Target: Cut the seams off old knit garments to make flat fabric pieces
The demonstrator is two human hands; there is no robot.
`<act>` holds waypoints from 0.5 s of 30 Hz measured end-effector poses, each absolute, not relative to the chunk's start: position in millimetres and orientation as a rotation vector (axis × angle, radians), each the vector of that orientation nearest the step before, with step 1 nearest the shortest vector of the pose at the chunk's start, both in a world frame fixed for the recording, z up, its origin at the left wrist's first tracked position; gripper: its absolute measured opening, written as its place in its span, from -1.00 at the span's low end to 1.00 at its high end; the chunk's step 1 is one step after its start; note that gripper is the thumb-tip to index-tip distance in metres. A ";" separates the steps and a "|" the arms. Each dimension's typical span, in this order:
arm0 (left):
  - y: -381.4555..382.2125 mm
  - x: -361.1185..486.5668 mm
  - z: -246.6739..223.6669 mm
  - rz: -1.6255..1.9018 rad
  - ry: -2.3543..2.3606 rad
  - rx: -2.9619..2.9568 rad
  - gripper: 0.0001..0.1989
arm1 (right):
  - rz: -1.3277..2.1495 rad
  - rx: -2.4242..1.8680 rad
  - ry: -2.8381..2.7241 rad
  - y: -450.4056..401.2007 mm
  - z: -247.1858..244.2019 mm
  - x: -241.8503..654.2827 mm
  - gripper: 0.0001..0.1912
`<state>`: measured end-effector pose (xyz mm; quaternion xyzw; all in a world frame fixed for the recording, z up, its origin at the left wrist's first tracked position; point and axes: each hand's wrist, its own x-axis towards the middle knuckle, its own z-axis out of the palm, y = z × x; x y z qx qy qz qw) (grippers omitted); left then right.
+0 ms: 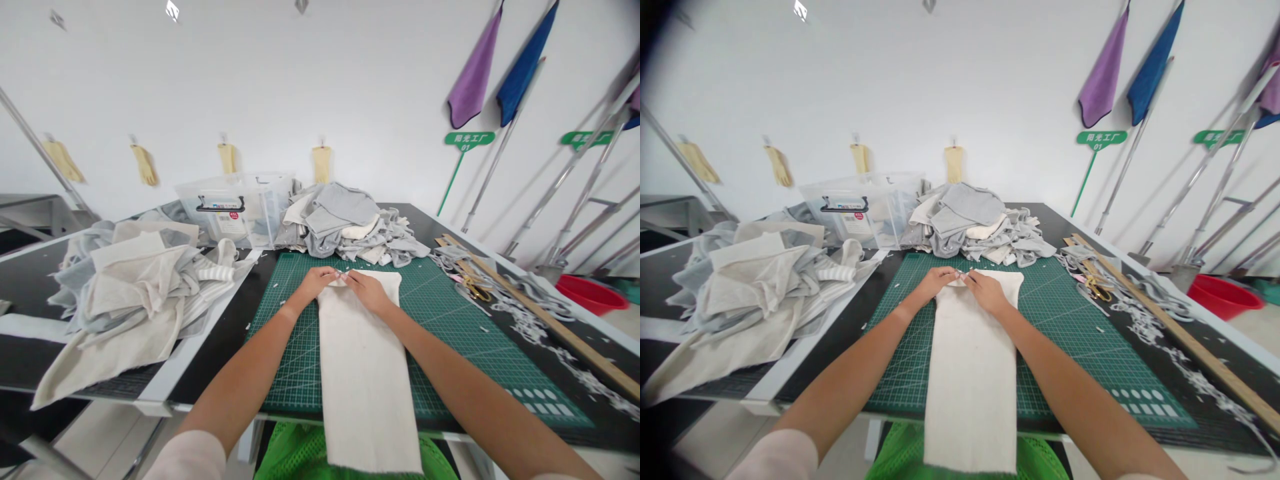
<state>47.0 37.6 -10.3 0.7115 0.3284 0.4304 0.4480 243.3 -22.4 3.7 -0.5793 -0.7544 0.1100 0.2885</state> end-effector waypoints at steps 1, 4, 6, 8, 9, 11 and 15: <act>37.4 47.0 -10.0 1.063 0.810 1.761 -0.64 | 0.293 -1.538 -2.016 -22.2 3.7 243.4 -0.51; 36.1 47.1 -8.3 1.059 0.798 1.749 -0.63 | 0.300 -1.522 -2.010 -22.1 4.3 242.9 -0.50; 35.1 47.5 -6.9 1.058 0.793 1.735 -0.62 | 0.315 -1.530 -1.987 -22.8 5.1 242.2 -0.50; 34.5 48.0 -6.0 1.061 0.791 1.721 -0.61 | 0.336 -1.546 -1.962 -23.9 6.0 241.5 -0.49; 34.6 48.3 -5.8 1.066 0.790 1.716 -0.61 | 0.345 -1.551 -1.954 -24.5 6.3 241.2 -0.49; 35.0 49.0 -6.2 1.087 0.791 1.704 -0.61 | 0.350 -1.560 -1.944 -25.2 6.4 240.8 -0.47; 36.1 49.7 -7.6 1.123 0.815 1.682 -0.62 | 0.346 -1.554 -1.939 -24.6 5.3 241.0 -0.48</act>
